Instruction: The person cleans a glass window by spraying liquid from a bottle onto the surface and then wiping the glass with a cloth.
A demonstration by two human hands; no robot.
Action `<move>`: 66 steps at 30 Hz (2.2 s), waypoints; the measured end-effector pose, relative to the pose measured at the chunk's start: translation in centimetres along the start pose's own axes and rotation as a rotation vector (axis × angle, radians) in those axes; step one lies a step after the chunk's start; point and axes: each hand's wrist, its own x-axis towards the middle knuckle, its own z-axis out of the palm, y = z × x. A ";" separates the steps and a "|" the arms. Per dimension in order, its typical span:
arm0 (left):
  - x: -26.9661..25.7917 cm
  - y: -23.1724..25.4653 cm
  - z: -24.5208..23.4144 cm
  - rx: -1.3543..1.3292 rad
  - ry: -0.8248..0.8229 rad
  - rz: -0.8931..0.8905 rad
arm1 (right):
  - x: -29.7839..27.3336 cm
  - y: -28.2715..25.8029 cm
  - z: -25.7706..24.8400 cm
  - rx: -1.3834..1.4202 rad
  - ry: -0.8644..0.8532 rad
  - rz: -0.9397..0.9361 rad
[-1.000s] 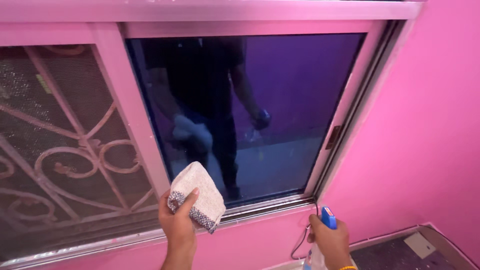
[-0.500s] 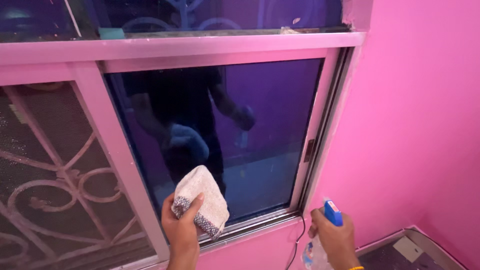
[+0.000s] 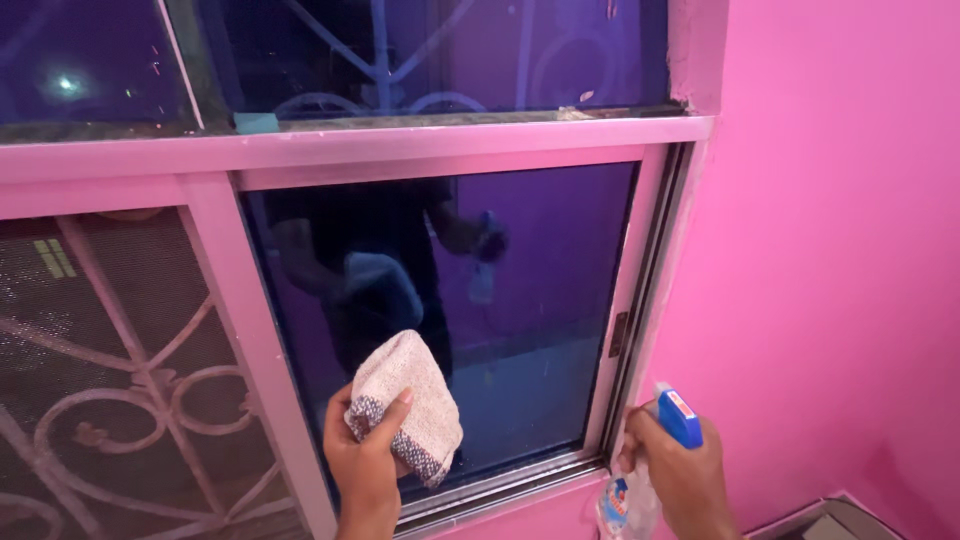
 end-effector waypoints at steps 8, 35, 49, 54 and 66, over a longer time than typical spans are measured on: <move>1.9 2.7 1.6 0.008 -0.068 0.157 | -0.2 -3.4 1.6 0.022 -0.043 -0.063; 2.1 11.4 5.5 -0.012 -0.172 0.314 | -0.5 -7.9 3.1 0.079 -0.124 -0.004; 1.3 10.6 5.9 0.024 -0.101 0.224 | 3.1 -6.8 -0.6 0.042 0.046 0.034; 1.4 10.3 6.5 0.042 -0.186 0.358 | 3.2 -6.8 -0.6 0.076 -0.076 0.038; 2.5 16.3 8.9 0.011 -0.306 0.531 | 2.9 -16.1 4.2 -0.037 -0.373 -0.238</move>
